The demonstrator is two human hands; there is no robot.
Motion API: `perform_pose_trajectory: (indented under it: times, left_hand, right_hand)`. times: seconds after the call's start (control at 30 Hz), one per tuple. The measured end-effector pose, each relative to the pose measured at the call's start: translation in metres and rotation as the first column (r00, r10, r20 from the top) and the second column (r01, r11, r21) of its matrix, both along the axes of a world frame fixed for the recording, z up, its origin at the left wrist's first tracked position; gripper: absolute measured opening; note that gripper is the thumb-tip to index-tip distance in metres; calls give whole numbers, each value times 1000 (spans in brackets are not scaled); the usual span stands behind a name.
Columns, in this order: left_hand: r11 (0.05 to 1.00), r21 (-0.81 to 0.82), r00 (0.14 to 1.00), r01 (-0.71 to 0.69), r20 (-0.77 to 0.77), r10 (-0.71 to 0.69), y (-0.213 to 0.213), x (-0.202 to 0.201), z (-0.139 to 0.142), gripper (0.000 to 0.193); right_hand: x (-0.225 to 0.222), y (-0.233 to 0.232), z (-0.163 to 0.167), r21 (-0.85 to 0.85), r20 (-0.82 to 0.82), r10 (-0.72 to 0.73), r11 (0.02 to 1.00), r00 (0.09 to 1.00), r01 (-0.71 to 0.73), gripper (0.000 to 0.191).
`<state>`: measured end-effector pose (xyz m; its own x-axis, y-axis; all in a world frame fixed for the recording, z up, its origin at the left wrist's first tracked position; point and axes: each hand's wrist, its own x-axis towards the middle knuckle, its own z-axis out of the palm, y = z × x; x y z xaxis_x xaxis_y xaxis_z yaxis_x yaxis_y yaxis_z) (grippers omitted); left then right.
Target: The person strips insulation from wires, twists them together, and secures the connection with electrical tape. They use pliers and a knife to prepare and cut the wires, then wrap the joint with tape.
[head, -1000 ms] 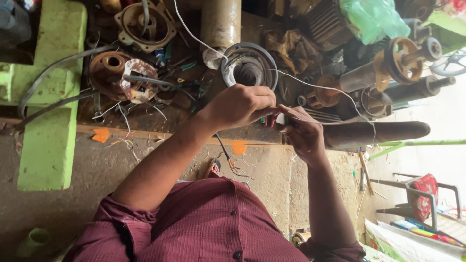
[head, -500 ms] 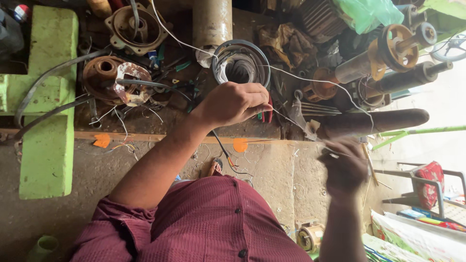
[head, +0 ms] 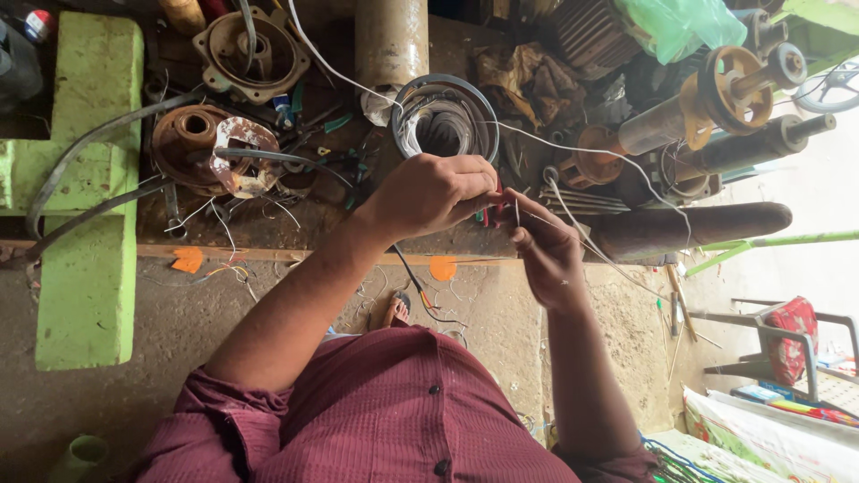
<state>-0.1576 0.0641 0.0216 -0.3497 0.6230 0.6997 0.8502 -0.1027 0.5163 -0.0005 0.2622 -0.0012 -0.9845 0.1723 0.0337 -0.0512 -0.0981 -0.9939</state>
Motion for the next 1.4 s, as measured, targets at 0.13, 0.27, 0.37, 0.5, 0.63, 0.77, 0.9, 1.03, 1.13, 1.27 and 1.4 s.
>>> perform_pose_trajectory:
  times: [0.13, 0.27, 0.37, 0.5, 0.63, 0.77, 0.9, 1.03, 1.13, 1.27, 1.4]
  left_hand:
    - [1000, -13, 1000, -14, 13, 14, -1, 1, 1, 22]
    - [999, -36, 1000, 2, -4, -2, -2, 3, 3, 22]
    - [999, -25, 999, 25, 24, -25, -1, 3, 5, 22]
    - [999, -33, 1000, 4, -3, -4, 1, 2, 5, 23]
    - [999, -23, 999, 33, 10, -33, 1, -1, 5, 19]
    - [996, -23, 997, 81, -12, -81, -2, -3, 4, 18]
    - [996, -16, 997, 83, -4, -83, -3, -4, 0, 16]
    - [998, -40, 996, 57, -59, -60, -1, -8, -6, 14]
    - [999, -23, 993, 37, -109, -39, 0, -10, -10, 12]
    - [999, -8, 994, 51, -92, -51, -1, -8, -15, 20]
    - [997, -19, 994, 76, -81, -77, 5, -10, -16, 25]
  right_hand:
    - [-1, -19, 1, 9, -90, -102, 995, 991, 104, 43]
    - [28, -10, 0, 252, -142, -168, 947, 975, 200, 40]
    - [65, 14, 11, 632, -308, -158, 703, 938, 326, 37]
    - [110, 37, 33, 254, -235, -413, 848, 880, 466, 26]
    - [94, 46, 40, 443, 7, -93, 893, 996, 81, 27]
    - [32, 36, 31, 898, -40, -140, 430, 989, 98, 46]
    - [-18, 20, 45, 904, -235, 178, 400, 956, 148, 57]
    - [-45, 8, 65, 930, -262, 404, 347, 877, 118, 52]
    - [-50, 10, 66, 951, -284, 512, 256, 810, 172, 50]
    - [-35, 21, 57, 959, -276, 545, 206, 792, 193, 48]
    - [10, 37, 63, 953, -289, 519, 232, 804, 193, 33]
